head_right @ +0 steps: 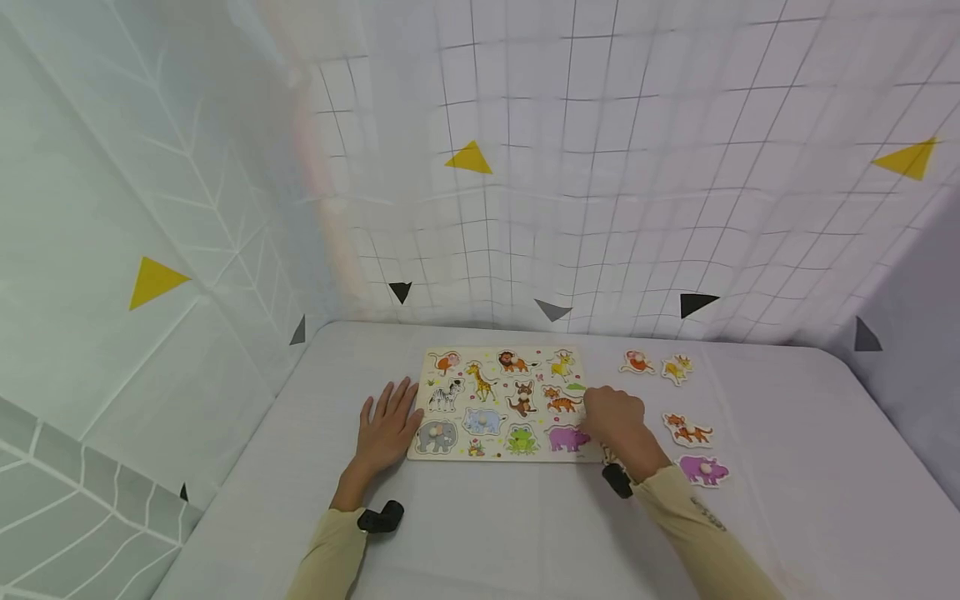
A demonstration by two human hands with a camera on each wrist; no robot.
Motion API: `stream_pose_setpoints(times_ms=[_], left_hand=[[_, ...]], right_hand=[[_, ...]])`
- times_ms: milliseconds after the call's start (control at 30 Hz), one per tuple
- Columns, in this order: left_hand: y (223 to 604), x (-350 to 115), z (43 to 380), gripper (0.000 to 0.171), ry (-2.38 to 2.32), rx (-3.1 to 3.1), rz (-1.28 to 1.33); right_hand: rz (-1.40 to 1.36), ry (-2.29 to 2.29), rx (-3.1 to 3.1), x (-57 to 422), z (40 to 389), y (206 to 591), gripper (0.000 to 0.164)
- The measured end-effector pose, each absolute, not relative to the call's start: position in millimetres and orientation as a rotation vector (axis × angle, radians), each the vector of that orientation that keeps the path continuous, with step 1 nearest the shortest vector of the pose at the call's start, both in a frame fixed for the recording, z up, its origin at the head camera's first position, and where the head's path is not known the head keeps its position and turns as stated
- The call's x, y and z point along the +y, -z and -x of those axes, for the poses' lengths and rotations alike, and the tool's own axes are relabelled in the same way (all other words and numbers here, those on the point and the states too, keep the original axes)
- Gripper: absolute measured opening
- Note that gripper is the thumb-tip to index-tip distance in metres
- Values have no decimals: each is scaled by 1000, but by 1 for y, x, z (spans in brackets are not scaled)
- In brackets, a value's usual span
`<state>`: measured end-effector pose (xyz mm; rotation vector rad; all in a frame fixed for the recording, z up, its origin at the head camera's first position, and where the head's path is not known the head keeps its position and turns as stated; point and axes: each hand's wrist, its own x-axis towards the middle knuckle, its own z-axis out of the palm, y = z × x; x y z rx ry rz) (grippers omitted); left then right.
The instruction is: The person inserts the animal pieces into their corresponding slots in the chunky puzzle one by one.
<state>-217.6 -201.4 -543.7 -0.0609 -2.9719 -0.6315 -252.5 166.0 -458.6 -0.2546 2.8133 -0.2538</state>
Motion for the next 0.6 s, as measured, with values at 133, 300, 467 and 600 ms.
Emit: stream_pose_setpoints(times_ms=[133, 300, 467, 600], left_hand=[[545, -202, 218, 59, 611, -2984, 53], [549, -202, 219, 60, 618, -2979, 49], [547, -203, 218, 59, 672, -2961, 67], [546, -203, 218, 60, 650, -2970, 63]], right_hand=[[215, 200, 2794, 170, 249, 455, 27], [204, 188, 2777, 176, 249, 454, 23], [198, 184, 2766, 182, 249, 454, 23], [183, 186, 2750, 185, 248, 452, 25]])
